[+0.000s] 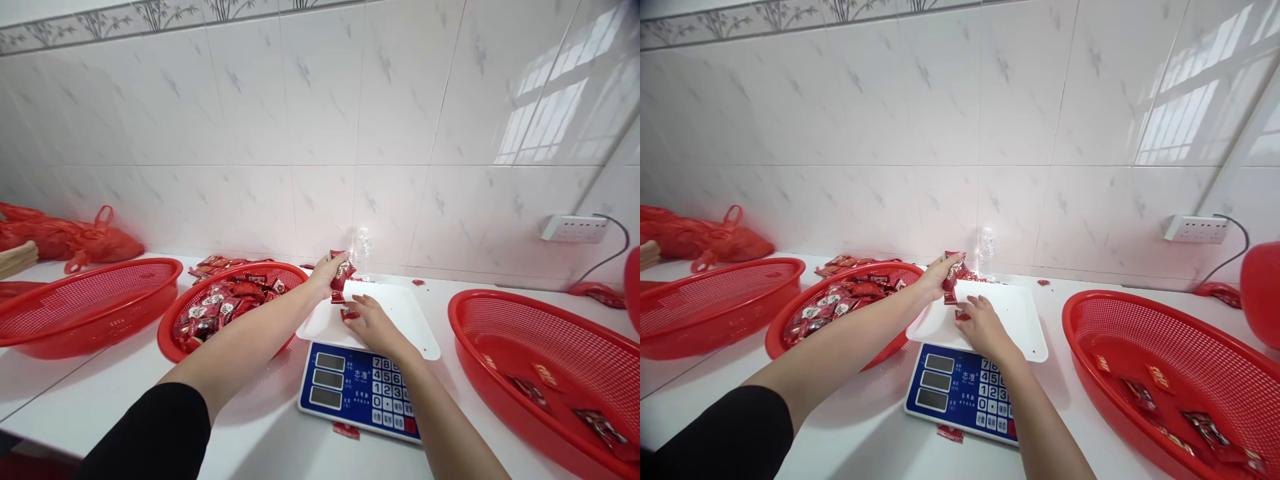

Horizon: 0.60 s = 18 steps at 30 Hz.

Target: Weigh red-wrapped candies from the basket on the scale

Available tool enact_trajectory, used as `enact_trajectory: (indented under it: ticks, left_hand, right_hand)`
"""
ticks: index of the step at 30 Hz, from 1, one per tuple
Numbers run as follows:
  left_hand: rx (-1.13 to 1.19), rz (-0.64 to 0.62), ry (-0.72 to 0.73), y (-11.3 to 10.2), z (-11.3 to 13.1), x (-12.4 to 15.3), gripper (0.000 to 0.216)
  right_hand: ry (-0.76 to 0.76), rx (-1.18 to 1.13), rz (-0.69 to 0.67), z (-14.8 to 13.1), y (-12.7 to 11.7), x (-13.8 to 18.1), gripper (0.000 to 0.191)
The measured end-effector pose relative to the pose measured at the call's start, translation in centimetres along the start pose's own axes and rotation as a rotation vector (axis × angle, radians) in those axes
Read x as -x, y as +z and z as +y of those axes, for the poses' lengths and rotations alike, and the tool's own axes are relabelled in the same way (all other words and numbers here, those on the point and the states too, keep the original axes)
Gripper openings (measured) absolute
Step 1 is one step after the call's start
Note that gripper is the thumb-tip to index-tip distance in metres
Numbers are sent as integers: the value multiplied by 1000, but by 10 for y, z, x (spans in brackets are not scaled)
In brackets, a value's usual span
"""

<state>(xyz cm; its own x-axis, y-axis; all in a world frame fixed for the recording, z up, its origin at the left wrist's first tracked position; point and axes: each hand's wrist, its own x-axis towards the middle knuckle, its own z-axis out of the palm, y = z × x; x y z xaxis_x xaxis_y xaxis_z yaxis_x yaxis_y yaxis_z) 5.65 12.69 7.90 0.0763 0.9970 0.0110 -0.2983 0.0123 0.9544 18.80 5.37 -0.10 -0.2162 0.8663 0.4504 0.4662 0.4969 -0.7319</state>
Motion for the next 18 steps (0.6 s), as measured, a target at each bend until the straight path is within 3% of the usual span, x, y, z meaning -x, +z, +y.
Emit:
enact_trajectory:
  ticks: [3,6,11,14,18]
  left_hand:
    - [-10,-3,-26,-5,-3,2,28]
    - [-22,-29,-63,-3,-8,6,28]
    - [-26,-76,-96,4,-13,15,28]
    - [-25,-93,-108,7,-15,21,27]
    - [-16,-91,-109,14,-20,27,25]
  right_hand:
    - [-14,58,-99,-2,3,4,32]
    - [12,79,-99,0,0,4,28]
    - [133,20,102,7,-10,-4,21]
    - [174,-107,228,8,-16,-8,29]
    - [176,-294,283,3,-18,-10,39]
